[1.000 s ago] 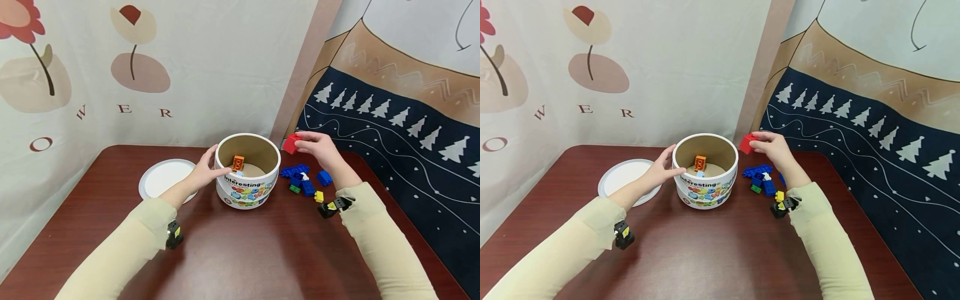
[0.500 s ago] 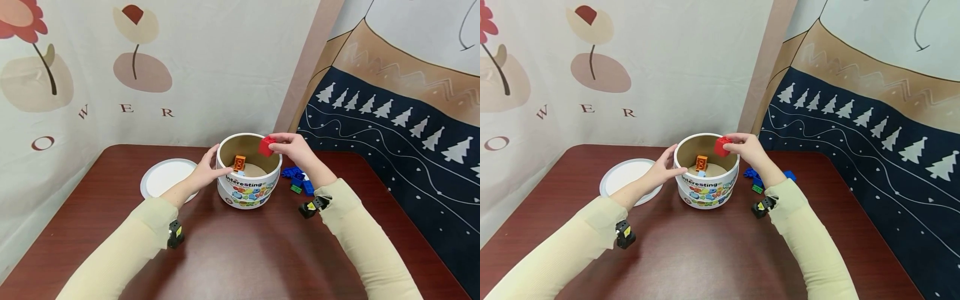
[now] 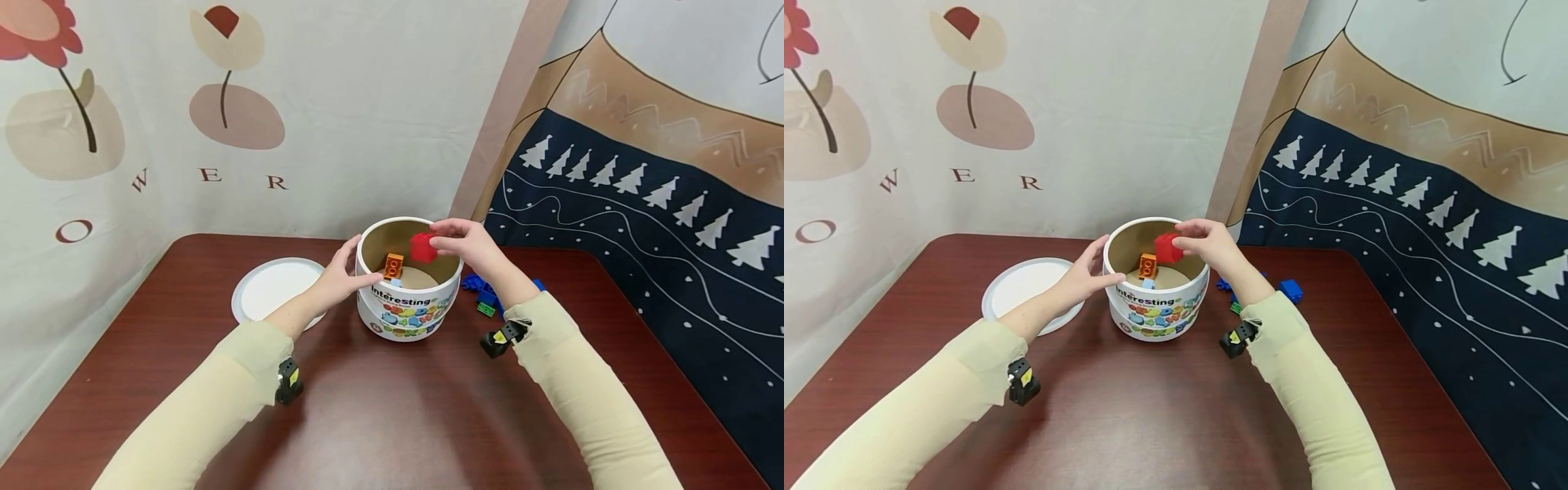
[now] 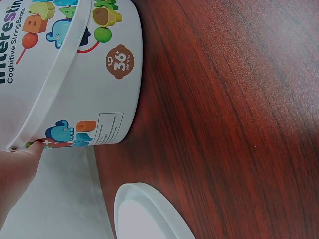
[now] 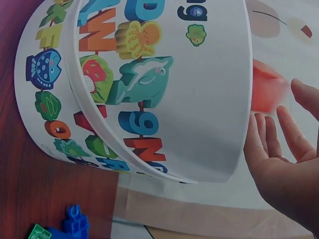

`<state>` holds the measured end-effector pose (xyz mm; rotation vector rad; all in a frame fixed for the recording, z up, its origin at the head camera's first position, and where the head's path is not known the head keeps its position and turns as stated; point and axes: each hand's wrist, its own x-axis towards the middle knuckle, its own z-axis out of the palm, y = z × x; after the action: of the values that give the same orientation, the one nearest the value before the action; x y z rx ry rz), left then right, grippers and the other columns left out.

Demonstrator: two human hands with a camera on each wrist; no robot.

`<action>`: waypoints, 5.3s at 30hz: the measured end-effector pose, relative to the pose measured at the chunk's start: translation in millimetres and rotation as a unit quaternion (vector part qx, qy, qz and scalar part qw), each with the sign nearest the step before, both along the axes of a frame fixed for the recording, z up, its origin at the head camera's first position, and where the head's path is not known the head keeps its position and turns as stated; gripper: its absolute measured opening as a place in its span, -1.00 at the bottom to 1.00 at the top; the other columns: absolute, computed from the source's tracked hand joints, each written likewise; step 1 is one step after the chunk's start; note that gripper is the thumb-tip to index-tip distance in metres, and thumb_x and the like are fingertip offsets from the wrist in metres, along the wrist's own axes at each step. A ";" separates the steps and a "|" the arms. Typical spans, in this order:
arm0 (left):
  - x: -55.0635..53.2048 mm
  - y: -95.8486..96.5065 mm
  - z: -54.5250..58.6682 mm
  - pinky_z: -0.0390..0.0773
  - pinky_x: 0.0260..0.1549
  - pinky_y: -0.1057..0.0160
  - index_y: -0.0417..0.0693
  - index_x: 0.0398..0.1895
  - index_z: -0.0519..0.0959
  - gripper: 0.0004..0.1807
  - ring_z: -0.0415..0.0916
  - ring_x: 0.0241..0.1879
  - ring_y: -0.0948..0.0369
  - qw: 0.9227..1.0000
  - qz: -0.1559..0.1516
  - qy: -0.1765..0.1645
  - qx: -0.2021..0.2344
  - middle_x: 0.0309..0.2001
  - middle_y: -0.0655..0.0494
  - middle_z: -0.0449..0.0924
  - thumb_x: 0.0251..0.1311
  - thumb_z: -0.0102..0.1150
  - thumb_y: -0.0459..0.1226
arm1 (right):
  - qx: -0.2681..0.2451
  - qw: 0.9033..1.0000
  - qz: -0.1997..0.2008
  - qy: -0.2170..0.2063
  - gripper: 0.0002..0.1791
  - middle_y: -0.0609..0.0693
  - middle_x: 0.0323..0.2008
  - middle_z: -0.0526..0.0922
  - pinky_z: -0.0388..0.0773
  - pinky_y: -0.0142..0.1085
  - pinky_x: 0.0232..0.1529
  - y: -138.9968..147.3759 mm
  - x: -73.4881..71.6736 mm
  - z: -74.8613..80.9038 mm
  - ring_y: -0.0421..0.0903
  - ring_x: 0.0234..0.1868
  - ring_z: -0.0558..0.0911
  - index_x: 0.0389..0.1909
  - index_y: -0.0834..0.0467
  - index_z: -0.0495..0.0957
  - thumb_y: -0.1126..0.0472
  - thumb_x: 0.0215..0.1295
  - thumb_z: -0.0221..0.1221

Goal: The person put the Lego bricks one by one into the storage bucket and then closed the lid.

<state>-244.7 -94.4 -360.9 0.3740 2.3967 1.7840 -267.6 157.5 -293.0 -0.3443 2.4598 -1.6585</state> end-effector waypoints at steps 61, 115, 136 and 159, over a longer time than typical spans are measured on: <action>21.0 5.4 29.1 0.07 0.38 -0.05 -0.16 0.47 -0.17 -0.05 -0.09 0.44 -0.06 1.000 -0.007 -0.026 0.005 0.45 -0.18 -0.14 0.13 0.21 -0.32 | 0.047 0.937 -0.324 -0.121 -0.32 0.29 0.35 0.18 0.33 -0.09 0.30 168.4 8.7 -115.9 0.09 0.20 0.31 0.40 0.27 0.06 0.18 0.33 0.05; 1.6 0.2 2.3 0.14 0.35 -0.05 -0.02 0.47 -0.14 -0.01 -0.04 0.43 -0.04 1.000 -0.002 -0.009 -0.002 0.45 -0.08 -0.08 0.09 0.28 -0.23 | -0.023 0.977 -0.209 -0.044 -0.32 0.01 0.16 0.29 0.45 -0.41 0.17 120.9 9.1 -27.2 -0.31 -0.12 0.45 0.34 0.27 0.20 0.05 0.28 0.13; 1.0 -0.5 1.7 0.14 0.36 -0.06 -0.03 0.47 -0.16 -0.01 -0.06 0.44 -0.05 1.000 -0.002 -0.007 -0.003 0.45 -0.08 -0.10 0.09 0.27 -0.23 | -0.012 0.994 -0.112 0.009 -0.41 -0.11 -0.03 0.39 0.49 -0.41 0.13 70.3 5.1 5.9 -0.27 -0.07 0.49 0.31 0.23 0.28 0.11 0.31 0.11; 2.1 0.1 2.3 0.19 0.33 -0.04 -0.01 0.48 -0.16 -0.02 -0.03 0.42 -0.04 1.000 0.003 -0.011 -0.012 0.44 -0.07 -0.08 0.11 0.26 -0.21 | -0.003 0.999 -0.029 -0.025 -0.52 0.23 0.20 0.43 0.32 -0.04 0.31 -5.9 -3.1 -3.2 0.14 0.19 0.43 0.22 0.23 0.40 0.23 0.27 0.14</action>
<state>-242.6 -94.3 -358.7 0.3421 2.4048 1.7510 -270.8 151.6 -296.2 -0.2325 2.4507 -1.6771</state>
